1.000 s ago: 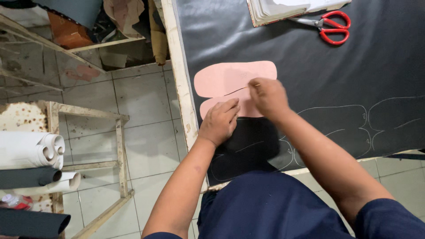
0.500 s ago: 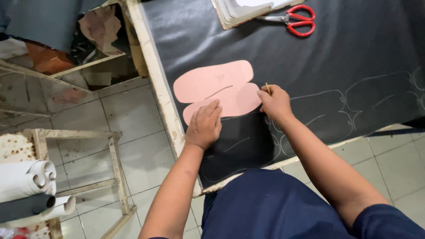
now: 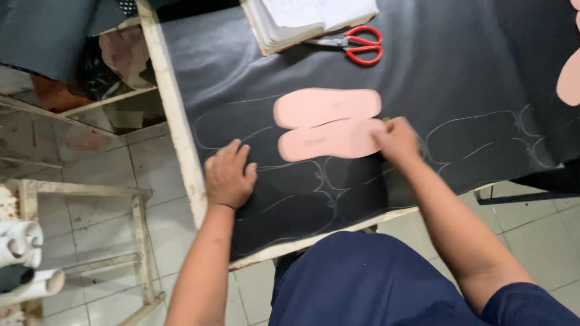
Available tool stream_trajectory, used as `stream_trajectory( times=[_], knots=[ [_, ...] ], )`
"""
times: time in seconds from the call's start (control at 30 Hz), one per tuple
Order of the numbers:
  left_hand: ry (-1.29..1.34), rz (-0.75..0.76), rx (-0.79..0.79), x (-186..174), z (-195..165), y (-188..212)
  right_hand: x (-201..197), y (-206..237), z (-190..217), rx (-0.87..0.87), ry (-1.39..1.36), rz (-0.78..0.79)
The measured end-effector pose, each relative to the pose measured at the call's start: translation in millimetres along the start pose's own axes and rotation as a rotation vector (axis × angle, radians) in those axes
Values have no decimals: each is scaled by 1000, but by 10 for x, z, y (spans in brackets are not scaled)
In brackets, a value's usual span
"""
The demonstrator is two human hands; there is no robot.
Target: The person traces shoe insole templates onto a black sheet using a pencil, then cuts out the traced shapes with scissors. They roll the remaining sheet and place it aside, then repeat the tracing process with additional templates.
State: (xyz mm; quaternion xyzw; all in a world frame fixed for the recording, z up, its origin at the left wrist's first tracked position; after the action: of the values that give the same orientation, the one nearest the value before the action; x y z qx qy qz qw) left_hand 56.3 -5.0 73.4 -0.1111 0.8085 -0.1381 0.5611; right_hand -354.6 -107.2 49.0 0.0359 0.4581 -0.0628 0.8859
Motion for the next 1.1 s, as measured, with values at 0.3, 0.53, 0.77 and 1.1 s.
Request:
stream_trajectory(
  times=[0.3,0.53,0.77,1.1],
  knots=[
    [-183,-83,-292,629,-1253,165,-1314,-699,-1681,58,39,-267],
    [-54,21,-355,898,-1967,309,-859,-774,-1692,36,-507,74],
    [161,8,-303,798,-1717,-169,-739,-493,-1261,82,-543,307],
    [271,10,-334,830,-1562,-179,-546,-574,-770,-37,-471,248]
  ],
)
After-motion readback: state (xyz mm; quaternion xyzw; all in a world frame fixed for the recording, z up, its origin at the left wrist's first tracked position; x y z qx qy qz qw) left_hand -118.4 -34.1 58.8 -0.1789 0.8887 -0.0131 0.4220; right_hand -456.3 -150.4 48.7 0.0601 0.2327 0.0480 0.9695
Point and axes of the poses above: each hand's wrist, its own y-axis away from the middle knuckle, its own x-axis out of the palm, z = x × y, the point moved 8 cm from there along -y, towards the middle knuckle, and after that the axes turned 8 degrees about -x, right-handed, at the moved point
